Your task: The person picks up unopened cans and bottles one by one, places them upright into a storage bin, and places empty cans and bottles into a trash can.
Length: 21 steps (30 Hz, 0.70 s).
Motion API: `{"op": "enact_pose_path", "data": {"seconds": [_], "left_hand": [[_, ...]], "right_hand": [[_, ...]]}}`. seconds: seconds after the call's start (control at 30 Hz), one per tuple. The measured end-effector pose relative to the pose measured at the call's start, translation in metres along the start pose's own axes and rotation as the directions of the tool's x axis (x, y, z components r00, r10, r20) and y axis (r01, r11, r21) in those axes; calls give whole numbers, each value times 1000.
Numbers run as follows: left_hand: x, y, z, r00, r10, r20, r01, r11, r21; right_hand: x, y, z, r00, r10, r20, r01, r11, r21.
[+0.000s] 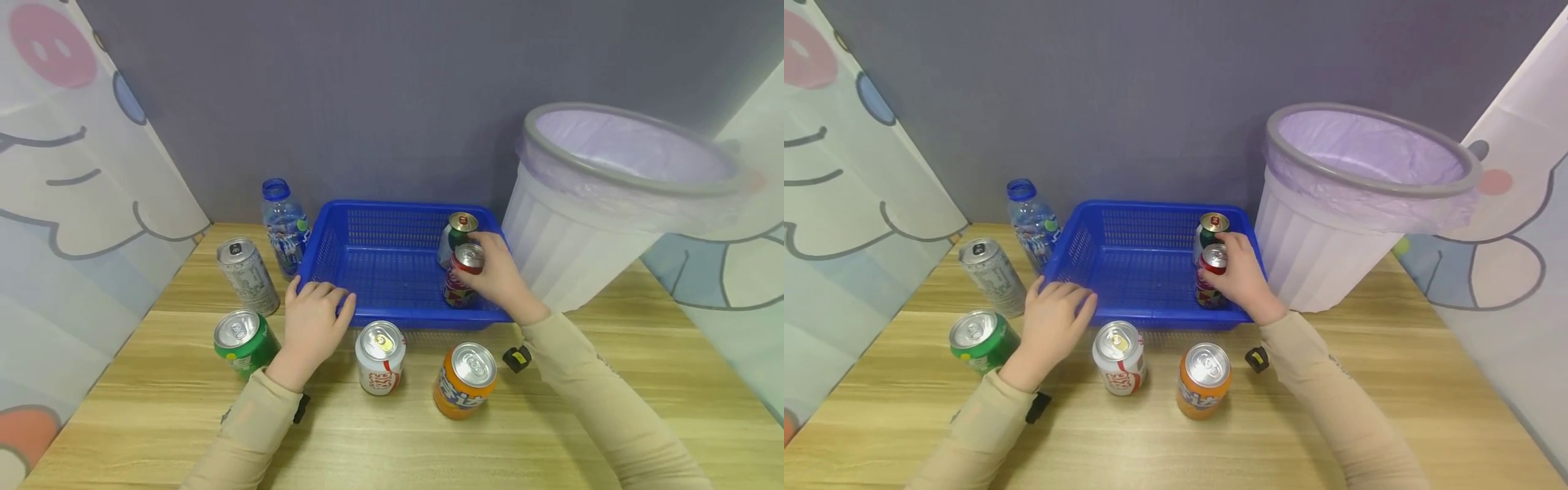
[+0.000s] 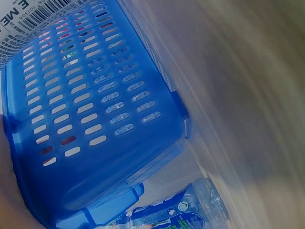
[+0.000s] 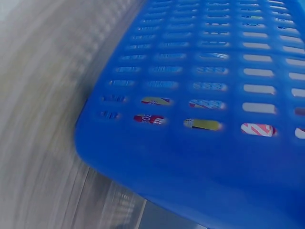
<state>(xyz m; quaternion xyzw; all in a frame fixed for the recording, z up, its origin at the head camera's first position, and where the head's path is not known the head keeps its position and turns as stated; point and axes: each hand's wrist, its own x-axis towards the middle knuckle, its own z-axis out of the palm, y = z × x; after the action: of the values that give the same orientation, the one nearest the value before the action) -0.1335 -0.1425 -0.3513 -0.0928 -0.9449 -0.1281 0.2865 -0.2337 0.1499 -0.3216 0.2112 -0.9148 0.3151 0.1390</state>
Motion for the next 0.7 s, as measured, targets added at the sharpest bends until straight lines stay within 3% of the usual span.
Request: {"op": "enact_pose_path", "data": {"seconds": [0.23, 0.7], "left_hand": [[0, -1, 1, 1000, 5, -10, -4, 1000, 7], [0, 1, 0, 1000, 8, -12, -8, 1000, 3]], "right_hand": [[-4, -2, -2, 984, -108, -142, 116, 992, 53], [-10, 6, -5, 931, -312, -188, 335, 936, 104]]}}
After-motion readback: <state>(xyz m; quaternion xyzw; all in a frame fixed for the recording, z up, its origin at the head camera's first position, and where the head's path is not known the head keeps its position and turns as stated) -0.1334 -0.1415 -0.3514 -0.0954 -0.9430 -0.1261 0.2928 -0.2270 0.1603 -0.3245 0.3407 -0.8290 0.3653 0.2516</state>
